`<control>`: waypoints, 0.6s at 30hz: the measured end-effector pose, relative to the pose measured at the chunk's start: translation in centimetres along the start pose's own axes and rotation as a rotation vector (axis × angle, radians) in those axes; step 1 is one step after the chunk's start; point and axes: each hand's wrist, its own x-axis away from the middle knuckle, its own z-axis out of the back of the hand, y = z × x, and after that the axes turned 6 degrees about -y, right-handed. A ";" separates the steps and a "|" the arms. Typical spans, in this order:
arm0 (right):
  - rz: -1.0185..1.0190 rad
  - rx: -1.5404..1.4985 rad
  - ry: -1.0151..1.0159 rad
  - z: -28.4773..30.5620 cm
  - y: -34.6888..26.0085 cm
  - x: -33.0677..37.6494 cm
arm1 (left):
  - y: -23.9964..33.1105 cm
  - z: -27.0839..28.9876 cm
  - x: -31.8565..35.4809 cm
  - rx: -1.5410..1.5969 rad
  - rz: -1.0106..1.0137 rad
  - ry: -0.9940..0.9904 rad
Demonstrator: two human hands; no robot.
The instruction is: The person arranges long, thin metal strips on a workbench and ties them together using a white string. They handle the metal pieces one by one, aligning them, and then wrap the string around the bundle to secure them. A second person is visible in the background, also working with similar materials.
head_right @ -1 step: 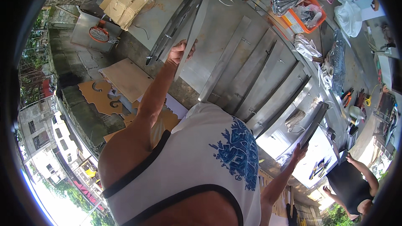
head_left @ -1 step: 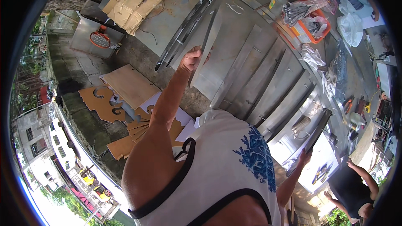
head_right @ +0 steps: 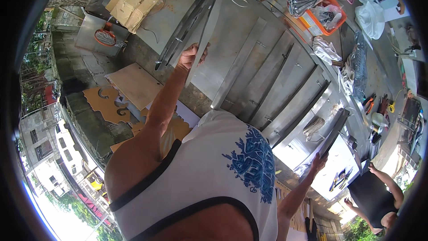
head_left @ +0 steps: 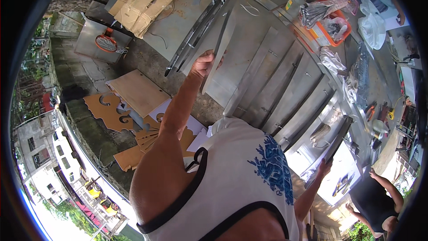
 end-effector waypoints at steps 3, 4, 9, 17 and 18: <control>0.002 -0.014 0.012 -0.1 0.0 0.2 | -0.2 0.1 -0.3 -0.022 0.000 0.036; 0.004 -0.020 0.022 -0.2 0.2 0.2 | -0.2 0.1 -0.4 -0.029 -0.013 0.032; 0.020 -0.014 0.017 -0.5 1.1 -0.3 | -0.3 -1.0 -0.5 -0.108 -0.047 0.170; 0.016 -0.021 0.026 -0.4 0.6 0.2 | 4.4 -6.3 -2.2 -1.641 0.258 0.560; 0.026 -0.028 0.043 -0.6 0.5 0.1 | 4.1 -5.8 -2.3 -1.744 0.286 0.566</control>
